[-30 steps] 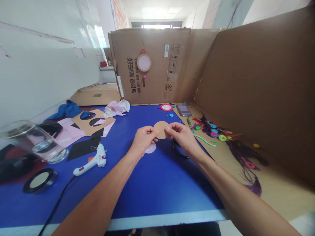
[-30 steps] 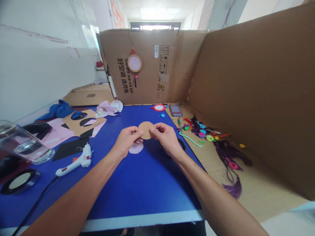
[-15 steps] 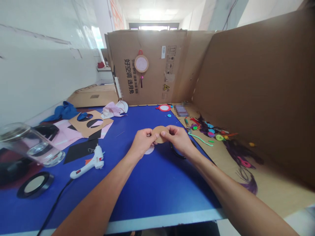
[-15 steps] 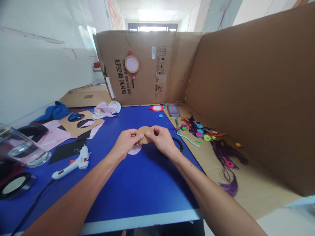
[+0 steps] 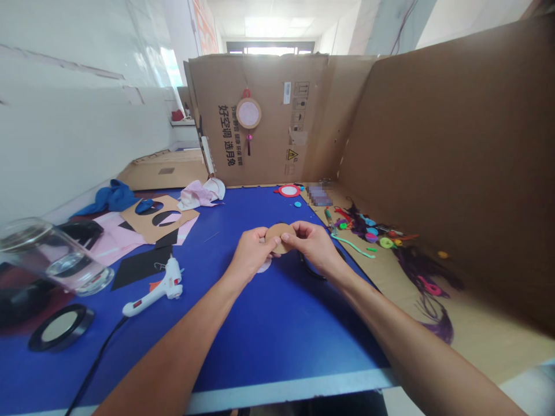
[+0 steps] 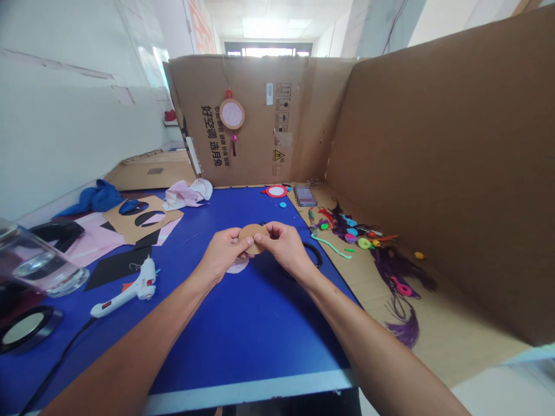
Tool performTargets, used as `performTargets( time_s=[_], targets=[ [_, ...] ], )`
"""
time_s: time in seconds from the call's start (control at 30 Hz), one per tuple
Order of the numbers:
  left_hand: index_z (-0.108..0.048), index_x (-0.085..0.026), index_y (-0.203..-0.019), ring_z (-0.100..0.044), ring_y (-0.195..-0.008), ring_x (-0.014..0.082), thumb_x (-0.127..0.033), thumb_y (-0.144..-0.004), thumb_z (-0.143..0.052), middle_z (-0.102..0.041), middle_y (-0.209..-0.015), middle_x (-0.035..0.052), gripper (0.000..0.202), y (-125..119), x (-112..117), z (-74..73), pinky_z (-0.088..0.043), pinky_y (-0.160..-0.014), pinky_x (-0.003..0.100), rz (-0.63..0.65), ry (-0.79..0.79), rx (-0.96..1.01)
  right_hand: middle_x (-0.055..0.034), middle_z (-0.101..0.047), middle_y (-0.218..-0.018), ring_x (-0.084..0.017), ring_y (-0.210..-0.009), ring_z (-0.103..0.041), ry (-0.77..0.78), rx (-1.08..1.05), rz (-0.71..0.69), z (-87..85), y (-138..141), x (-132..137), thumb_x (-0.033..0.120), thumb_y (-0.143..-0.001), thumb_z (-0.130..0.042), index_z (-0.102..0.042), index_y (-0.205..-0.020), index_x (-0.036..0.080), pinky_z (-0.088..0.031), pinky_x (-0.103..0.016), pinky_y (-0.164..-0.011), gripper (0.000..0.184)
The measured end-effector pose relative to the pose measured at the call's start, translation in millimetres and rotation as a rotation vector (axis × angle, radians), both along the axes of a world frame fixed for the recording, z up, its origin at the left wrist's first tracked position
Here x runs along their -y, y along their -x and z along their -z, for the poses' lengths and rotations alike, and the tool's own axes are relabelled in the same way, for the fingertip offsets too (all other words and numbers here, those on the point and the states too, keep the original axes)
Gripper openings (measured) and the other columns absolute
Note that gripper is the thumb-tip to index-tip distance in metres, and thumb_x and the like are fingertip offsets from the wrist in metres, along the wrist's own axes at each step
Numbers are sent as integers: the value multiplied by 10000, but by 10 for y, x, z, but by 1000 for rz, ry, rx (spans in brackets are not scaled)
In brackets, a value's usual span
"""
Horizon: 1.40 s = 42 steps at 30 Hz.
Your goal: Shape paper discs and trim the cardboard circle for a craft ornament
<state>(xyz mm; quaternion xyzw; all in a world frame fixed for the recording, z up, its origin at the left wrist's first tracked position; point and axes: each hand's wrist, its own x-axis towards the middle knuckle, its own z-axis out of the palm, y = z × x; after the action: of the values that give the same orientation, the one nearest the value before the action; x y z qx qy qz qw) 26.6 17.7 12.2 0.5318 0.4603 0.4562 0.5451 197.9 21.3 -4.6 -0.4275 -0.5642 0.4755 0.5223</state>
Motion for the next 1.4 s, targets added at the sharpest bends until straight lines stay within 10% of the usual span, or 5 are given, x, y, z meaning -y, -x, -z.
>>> performTargets(
  time_s=[1.4],
  targets=[
    [-686, -188, -839, -689, -654, 145, -299, -823, -673, -783, -815, 70, 113, 270, -168, -61, -486, -594, 228, -183, -160, -63, -7, -664, -702, -139, -611, -529, -20, 23, 118, -142, -115, -8, 590, -737, -813, -672, -768, 207, -417, -275, -593, 409]
  ],
)
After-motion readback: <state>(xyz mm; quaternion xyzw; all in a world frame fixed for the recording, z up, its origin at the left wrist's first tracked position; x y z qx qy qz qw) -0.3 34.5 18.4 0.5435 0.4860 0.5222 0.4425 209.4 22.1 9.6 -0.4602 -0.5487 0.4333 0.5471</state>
